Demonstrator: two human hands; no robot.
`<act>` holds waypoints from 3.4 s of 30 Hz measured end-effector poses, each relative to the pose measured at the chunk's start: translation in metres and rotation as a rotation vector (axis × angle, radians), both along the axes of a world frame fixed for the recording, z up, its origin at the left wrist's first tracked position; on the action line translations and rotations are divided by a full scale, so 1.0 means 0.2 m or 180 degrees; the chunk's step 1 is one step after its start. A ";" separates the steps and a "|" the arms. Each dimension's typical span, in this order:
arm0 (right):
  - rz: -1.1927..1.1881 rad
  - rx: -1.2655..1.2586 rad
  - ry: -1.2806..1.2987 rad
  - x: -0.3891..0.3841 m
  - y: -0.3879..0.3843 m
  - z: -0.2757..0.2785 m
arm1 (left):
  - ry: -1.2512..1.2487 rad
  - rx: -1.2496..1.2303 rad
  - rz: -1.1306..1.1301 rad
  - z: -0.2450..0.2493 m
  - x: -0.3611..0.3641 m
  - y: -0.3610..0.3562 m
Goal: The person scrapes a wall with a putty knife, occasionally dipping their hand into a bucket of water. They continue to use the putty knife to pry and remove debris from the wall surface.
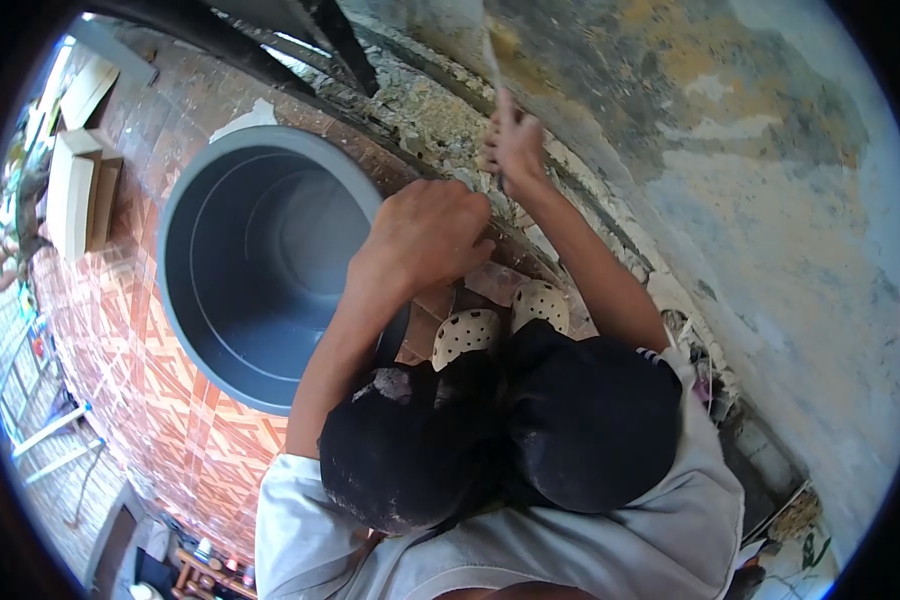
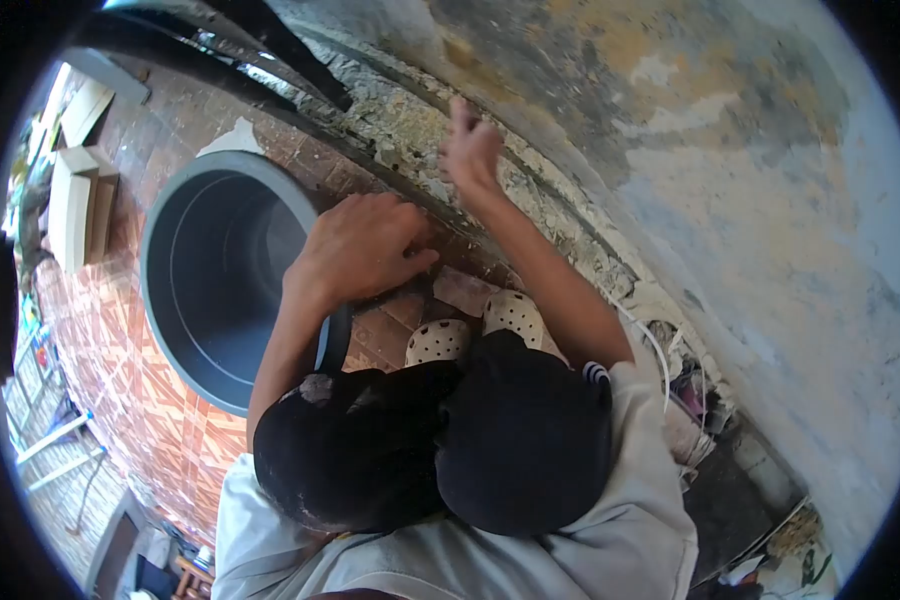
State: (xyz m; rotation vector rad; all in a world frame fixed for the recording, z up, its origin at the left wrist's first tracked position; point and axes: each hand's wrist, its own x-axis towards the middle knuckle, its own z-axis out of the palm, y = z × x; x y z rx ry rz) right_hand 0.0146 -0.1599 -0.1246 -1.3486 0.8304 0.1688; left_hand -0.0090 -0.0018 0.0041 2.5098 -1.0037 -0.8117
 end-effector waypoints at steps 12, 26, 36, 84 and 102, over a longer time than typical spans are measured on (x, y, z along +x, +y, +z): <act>-0.0113 0.0048 -0.0005 0.04 -0.01 -0.03 | -0.0028 -0.0413 0.0075 0.01 0.02 0.03; 0.0319 -0.0542 -0.0649 -0.03 0.02 0.16 | 0.0010 -0.0607 0.0176 -0.01 0.02 0.03; 0.0841 -0.1117 -0.0290 -0.23 -0.19 0.09 | 0.0048 -0.0467 0.0241 -0.07 0.00 0.01; 0.1445 -0.3506 -0.0755 0.00 -0.09 0.07 | 0.0050 -0.0753 0.0204 -0.06 0.00 0.04; 0.1731 -0.1880 -0.0071 -0.16 -0.22 -0.01 | -0.0008 -0.0808 0.0256 -0.07 0.01 0.04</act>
